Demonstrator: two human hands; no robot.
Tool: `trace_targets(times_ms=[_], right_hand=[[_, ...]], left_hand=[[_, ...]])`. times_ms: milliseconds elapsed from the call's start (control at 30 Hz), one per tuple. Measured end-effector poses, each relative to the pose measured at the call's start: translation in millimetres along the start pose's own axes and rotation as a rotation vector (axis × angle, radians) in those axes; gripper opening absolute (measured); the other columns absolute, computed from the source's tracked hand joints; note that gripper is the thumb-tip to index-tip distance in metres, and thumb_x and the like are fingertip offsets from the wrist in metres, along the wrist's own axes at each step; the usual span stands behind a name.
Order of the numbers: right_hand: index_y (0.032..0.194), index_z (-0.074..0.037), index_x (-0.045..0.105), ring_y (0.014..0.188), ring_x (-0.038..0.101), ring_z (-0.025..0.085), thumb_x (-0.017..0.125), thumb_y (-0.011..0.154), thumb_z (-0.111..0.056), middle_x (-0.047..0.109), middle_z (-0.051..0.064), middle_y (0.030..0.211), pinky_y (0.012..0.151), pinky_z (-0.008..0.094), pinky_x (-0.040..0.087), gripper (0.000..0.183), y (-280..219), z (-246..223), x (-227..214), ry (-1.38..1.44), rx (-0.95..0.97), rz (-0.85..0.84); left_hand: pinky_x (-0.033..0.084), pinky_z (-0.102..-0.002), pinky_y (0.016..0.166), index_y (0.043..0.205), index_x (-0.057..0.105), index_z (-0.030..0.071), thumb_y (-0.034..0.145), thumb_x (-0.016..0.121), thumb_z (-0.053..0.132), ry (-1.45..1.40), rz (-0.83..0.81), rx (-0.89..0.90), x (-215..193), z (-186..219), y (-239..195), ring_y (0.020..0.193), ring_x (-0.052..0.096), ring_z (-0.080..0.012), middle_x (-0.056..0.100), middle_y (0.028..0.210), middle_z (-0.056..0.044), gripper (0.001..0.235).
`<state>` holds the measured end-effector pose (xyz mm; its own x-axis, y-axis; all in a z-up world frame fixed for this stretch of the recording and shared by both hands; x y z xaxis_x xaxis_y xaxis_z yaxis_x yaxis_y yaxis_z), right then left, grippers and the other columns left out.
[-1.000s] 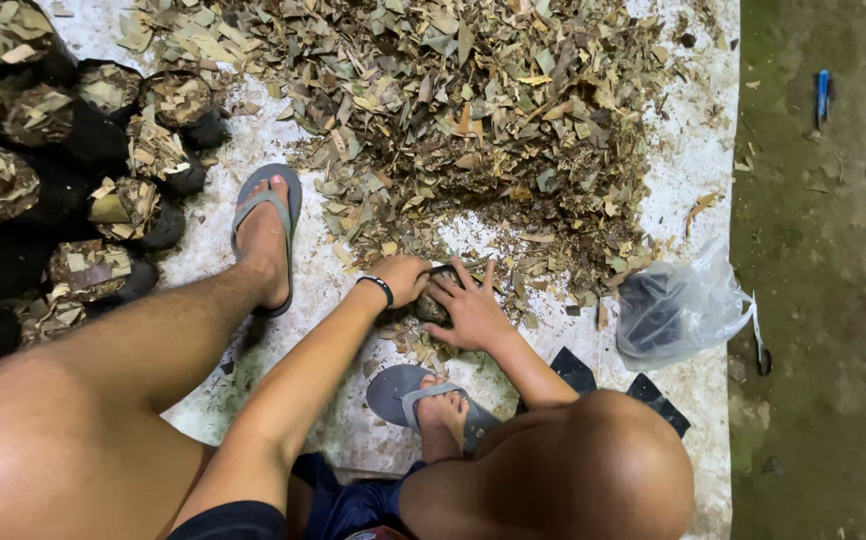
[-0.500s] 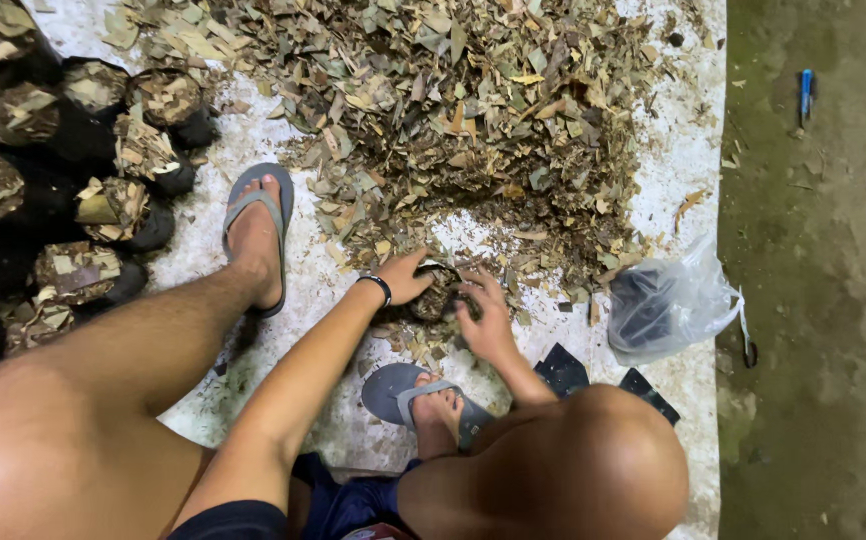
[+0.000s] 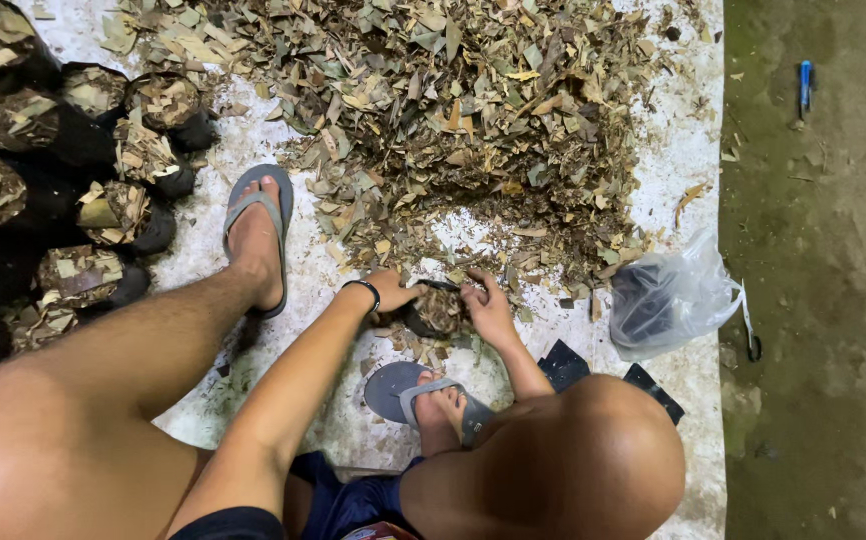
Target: The person sits on a white tarp and repeatedly scoops dried leaf fragments from a large pile into small black plastic containers. The person uses both hands to gather and pack the material, then places filled containers to the side.
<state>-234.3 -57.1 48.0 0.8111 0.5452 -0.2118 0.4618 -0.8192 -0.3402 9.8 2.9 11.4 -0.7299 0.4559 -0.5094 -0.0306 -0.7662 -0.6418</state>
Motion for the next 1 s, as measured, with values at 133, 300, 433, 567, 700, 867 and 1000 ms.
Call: trace_targets(times_ms=[133,300,433,567,700,867,1000], right_hand=[[0.138,-0.001,0.057,0.117,0.066,0.027,0.063,0.095,-0.008,0.069,0.022,0.128,0.098,0.034,0.051,0.043,-18.3,-21.5,-1.0,-0.285,-0.221,0.098],[0.127,-0.005,0.065,0.133,0.052,0.032,0.065,0.094,-0.016,0.066,0.016,0.131,0.115,0.047,0.040,0.034,-68.8,-43.4,11.0,-0.746,-0.544,0.120],[0.138,-0.004,0.059,0.145,0.038,0.038,0.065,0.093,-0.031,0.061,0.014,0.141,0.120,0.061,0.021,0.052,-85.0,-54.9,22.3,-0.938,-0.553,0.006],[0.146,0.000,0.051,0.151,0.026,0.040,0.066,0.091,-0.045,0.048,0.018,0.155,0.118,0.070,0.010,0.072,-76.6,-61.5,32.7,-1.026,-0.468,-0.097],[0.151,0.003,0.045,0.154,0.011,0.043,0.064,0.087,-0.056,0.039,0.019,0.159,0.114,0.076,-0.001,0.089,-56.3,-65.3,41.3,-1.068,-0.414,-0.178],[0.147,-0.003,0.047,0.155,0.001,0.044,0.057,0.087,-0.067,0.034,0.018,0.161,0.112,0.080,-0.011,0.089,-30.4,-75.9,49.5,-1.163,-0.210,-0.403],[0.148,-0.007,0.048,0.156,0.005,0.042,0.055,0.086,-0.069,0.038,0.014,0.160,0.113,0.079,-0.012,0.089,-30.6,-81.1,49.8,-1.215,-0.134,-0.502]], left_hand=[[0.050,-0.047,0.104,0.123,0.068,0.001,0.086,0.067,0.058,0.061,0.174,0.144,-6.2,7.0,-10.9,0.114,0.065,-0.0428,0.068,0.120,-0.028,0.068],[0.053,-0.049,0.093,0.120,0.070,0.009,0.080,0.071,0.024,0.116,0.385,0.496,-14.0,34.7,-15.2,0.109,0.067,-0.0389,0.069,0.115,-0.019,0.042],[0.055,-0.047,0.096,0.117,0.073,0.013,0.088,0.066,0.007,0.246,0.352,0.525,-15.8,52.6,-3.5,0.112,0.068,-0.0366,0.071,0.118,-0.014,0.031],[0.056,-0.047,0.095,0.113,0.071,0.008,0.086,0.064,0.002,0.297,0.320,0.435,-18.7,55.2,0.0,0.114,0.067,-0.0364,0.070,0.119,-0.015,0.028],[0.054,-0.047,0.094,0.111,0.068,0.002,0.081,0.067,0.003,0.228,0.361,0.499,-17.4,57.7,-3.3,0.112,0.065,-0.0391,0.068,0.117,-0.020,0.030],[0.053,-0.047,0.095,0.110,0.066,-0.003,0.081,0.064,-0.001,0.201,0.367,0.483,-7.3,60.7,0.3,0.114,0.064,-0.0398,0.065,0.120,-0.021,0.030],[0.054,-0.047,0.097,0.119,0.065,0.000,0.086,0.061,-0.002,0.139,0.377,0.508,7.1,49.6,1.1,0.115,0.064,-0.0413,0.066,0.122,-0.022,0.033]])
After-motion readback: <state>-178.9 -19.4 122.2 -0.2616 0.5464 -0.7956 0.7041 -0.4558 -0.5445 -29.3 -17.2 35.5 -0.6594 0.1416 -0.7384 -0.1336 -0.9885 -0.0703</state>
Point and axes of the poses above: each hand's wrist, its own y-axis towards the middle knuckle, its own x-axis out of the palm, z = x × y, the point moved 1 cm from there along y, towards the middle knuckle
